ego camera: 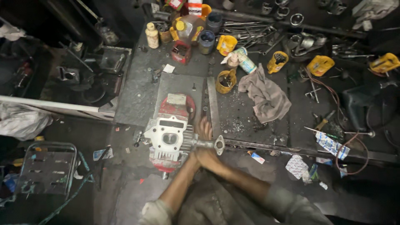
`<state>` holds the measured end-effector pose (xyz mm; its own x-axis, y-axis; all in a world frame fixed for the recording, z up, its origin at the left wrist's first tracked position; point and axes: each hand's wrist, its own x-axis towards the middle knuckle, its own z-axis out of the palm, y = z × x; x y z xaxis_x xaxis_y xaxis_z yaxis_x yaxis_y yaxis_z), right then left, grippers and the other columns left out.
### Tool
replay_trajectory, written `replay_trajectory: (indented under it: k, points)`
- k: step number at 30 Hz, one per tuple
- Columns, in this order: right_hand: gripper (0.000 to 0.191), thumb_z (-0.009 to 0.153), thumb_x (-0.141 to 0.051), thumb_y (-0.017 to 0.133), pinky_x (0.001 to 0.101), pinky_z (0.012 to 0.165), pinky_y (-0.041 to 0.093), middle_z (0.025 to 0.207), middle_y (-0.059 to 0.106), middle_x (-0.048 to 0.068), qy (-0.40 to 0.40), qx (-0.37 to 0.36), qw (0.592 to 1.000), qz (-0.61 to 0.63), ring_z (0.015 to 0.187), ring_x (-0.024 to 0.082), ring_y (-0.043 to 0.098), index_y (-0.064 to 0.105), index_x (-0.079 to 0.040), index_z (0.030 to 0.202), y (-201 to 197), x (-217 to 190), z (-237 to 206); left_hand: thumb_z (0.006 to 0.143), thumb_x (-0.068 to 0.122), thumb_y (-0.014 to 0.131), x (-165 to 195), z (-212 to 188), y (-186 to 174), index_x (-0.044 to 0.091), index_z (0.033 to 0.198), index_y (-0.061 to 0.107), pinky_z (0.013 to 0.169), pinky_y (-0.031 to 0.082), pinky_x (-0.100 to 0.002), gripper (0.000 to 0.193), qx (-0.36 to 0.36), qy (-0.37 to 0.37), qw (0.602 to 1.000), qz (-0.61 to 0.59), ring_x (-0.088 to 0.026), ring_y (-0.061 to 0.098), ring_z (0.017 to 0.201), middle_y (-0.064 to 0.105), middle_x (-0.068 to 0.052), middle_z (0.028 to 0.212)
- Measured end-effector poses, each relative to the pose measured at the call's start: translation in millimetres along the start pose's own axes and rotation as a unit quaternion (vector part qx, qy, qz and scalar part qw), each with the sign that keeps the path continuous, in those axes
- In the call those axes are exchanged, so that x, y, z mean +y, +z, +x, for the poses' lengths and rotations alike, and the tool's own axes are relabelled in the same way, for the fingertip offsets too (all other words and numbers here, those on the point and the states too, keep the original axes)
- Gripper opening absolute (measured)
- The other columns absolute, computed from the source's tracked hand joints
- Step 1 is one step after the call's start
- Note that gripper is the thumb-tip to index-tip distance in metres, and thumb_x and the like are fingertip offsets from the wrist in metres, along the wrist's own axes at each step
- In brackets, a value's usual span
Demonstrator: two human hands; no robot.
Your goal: The person cleans a small metal part with a rag, then wipes the engine block held in a bench vise. They pick up a bolt, apply lubricant from a container, and insert the bolt into the engine block, tightening it by hand.
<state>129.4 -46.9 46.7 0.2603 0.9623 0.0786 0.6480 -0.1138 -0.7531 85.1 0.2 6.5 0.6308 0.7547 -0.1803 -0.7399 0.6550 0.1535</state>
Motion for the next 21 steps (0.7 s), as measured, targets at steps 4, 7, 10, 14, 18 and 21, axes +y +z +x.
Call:
replay_trajectory:
  k: [4, 7, 10, 14, 18, 21]
  points:
    - [0.059, 0.112, -0.021, 0.033, 0.0673, 0.123, -0.003, 0.163, 0.002, 0.040, -0.155, 0.121, 0.957, -0.212, 0.152, 0.060, -0.011, 0.012, 0.014, 0.154, -13.8, 9.3, 60.3, 0.118, 0.034, 0.033, -16.5, -56.1, -19.8, -0.018, 0.152, 0.003, 0.129, 0.028, -0.061, 0.069, 0.078, -0.027, 0.995, 0.062, -0.048, 0.025, 0.156, 0.030, -0.038, 0.161]
    - [0.059, 0.111, -0.020, 0.035, 0.0660, 0.124, -0.001, 0.164, 0.004, 0.039, -0.089, 0.095, 0.985, -0.112, 0.154, 0.057, -0.006, 0.015, 0.013, 0.156, -13.2, 5.5, 42.8, 0.110, 0.047, 0.032, -8.2, -50.1, -11.7, -0.001, 0.162, 0.024, 0.125, 0.027, -0.050, 0.071, 0.058, -0.023, 0.993, 0.102, -0.038, 0.030, 0.153, 0.033, -0.023, 0.164]
    - [0.059, 0.110, -0.021, 0.036, 0.0654, 0.123, 0.000, 0.164, 0.005, 0.039, 0.007, -0.032, 0.999, -0.003, 0.153, 0.057, -0.005, 0.017, 0.012, 0.156, 3.7, -6.5, -14.2, 0.106, 0.051, 0.029, 14.7, -2.6, 4.3, 0.014, 0.164, 0.017, 0.127, 0.020, -0.045, 0.070, -0.002, -0.040, 0.989, 0.141, -0.027, 0.020, 0.157, 0.022, -0.008, 0.170]
    - [0.059, 0.109, -0.021, 0.039, 0.0647, 0.123, 0.000, 0.165, 0.005, 0.038, 0.036, -0.037, 0.998, 0.037, 0.153, 0.058, -0.002, 0.020, 0.011, 0.156, 15.7, -3.3, -25.8, 0.105, 0.051, 0.028, 15.5, 25.7, -1.6, 0.017, 0.165, 0.013, 0.127, 0.016, -0.043, 0.071, -0.034, -0.001, 0.982, 0.188, -0.025, 0.016, 0.158, 0.017, -0.006, 0.172]
    - [0.060, 0.109, -0.022, 0.041, 0.0640, 0.123, 0.001, 0.165, 0.006, 0.037, -0.017, 0.086, 0.993, -0.073, 0.153, 0.058, 0.000, 0.023, 0.010, 0.156, 0.5, 12.8, 48.9, 0.107, 0.046, 0.029, -17.5, -9.6, -31.9, 0.013, 0.165, 0.016, 0.124, 0.018, -0.045, 0.068, 0.027, 0.027, 0.991, 0.124, -0.027, 0.018, 0.156, 0.021, -0.008, 0.170]
    - [0.060, 0.109, -0.021, 0.041, 0.0638, 0.123, 0.002, 0.165, 0.009, 0.040, -0.037, 0.118, 0.989, -0.080, 0.153, 0.059, 0.003, 0.024, 0.013, 0.156, -14.2, 15.5, 65.8, 0.107, 0.047, 0.026, -24.5, -46.3, -35.9, 0.009, 0.164, 0.019, 0.119, 0.022, -0.049, 0.069, 0.124, -0.051, 0.991, 0.013, -0.030, 0.022, 0.153, 0.026, -0.011, 0.166]
